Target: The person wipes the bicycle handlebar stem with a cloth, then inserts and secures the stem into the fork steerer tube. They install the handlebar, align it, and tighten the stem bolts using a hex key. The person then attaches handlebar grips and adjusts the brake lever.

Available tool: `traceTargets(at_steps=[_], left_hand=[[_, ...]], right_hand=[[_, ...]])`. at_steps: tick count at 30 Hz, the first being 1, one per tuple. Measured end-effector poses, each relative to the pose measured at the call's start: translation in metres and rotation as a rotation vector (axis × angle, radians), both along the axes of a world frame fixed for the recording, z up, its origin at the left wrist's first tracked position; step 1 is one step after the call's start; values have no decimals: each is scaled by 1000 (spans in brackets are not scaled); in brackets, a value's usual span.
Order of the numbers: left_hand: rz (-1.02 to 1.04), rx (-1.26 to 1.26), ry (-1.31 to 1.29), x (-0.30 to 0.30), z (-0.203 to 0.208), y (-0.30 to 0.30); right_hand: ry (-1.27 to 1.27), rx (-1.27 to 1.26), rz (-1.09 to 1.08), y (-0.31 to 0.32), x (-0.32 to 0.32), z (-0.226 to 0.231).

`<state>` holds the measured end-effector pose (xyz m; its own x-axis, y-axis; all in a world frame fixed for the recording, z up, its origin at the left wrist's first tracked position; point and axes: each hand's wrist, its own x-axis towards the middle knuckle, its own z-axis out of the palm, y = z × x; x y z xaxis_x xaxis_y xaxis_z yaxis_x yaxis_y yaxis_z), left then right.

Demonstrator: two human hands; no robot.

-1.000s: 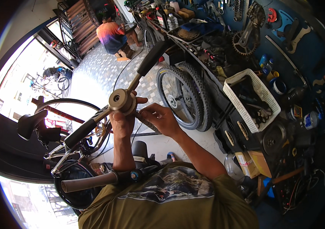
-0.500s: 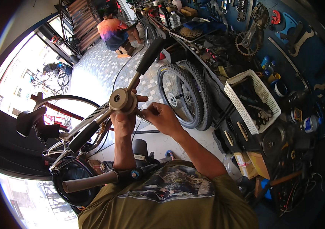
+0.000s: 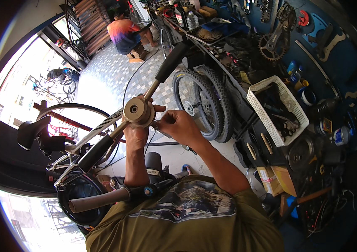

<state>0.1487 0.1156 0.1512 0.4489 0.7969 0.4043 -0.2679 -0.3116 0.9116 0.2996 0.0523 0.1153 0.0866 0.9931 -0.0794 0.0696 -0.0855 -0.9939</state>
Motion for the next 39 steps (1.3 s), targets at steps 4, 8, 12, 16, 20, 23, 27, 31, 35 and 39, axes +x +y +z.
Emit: traceTargets(at_steps=[4, 8, 12, 16, 20, 23, 27, 31, 35, 39], left_hand=[[11, -25, 25, -1, 3, 0], [24, 23, 7, -5, 0, 5], [16, 42, -24, -6, 0, 5], [10, 85, -6, -4, 5, 0], [-10, 134, 2, -5, 9, -4], [-10, 158, -22, -6, 7, -3], [-83, 104, -55, -13, 2, 4], [-167, -32, -173, -15, -3, 1], [-149, 30, -180, -14, 1, -4], [-197, 2, -158, -14, 11, -16]], right_hand=[[67, 112, -29, -5, -2, 3], [158, 178, -82, 1, -7, 0], [161, 200, -80, 3, -8, -5], [68, 148, -44, 0, -4, -7], [93, 138, -29, -1, -3, -6], [87, 129, -22, -1, -2, -5], [14, 80, -3, -3, 1, -7], [54, 89, -13, -2, 9, -31], [301, 130, -104, 9, 19, -92], [659, -130, 93, 19, 16, -169]])
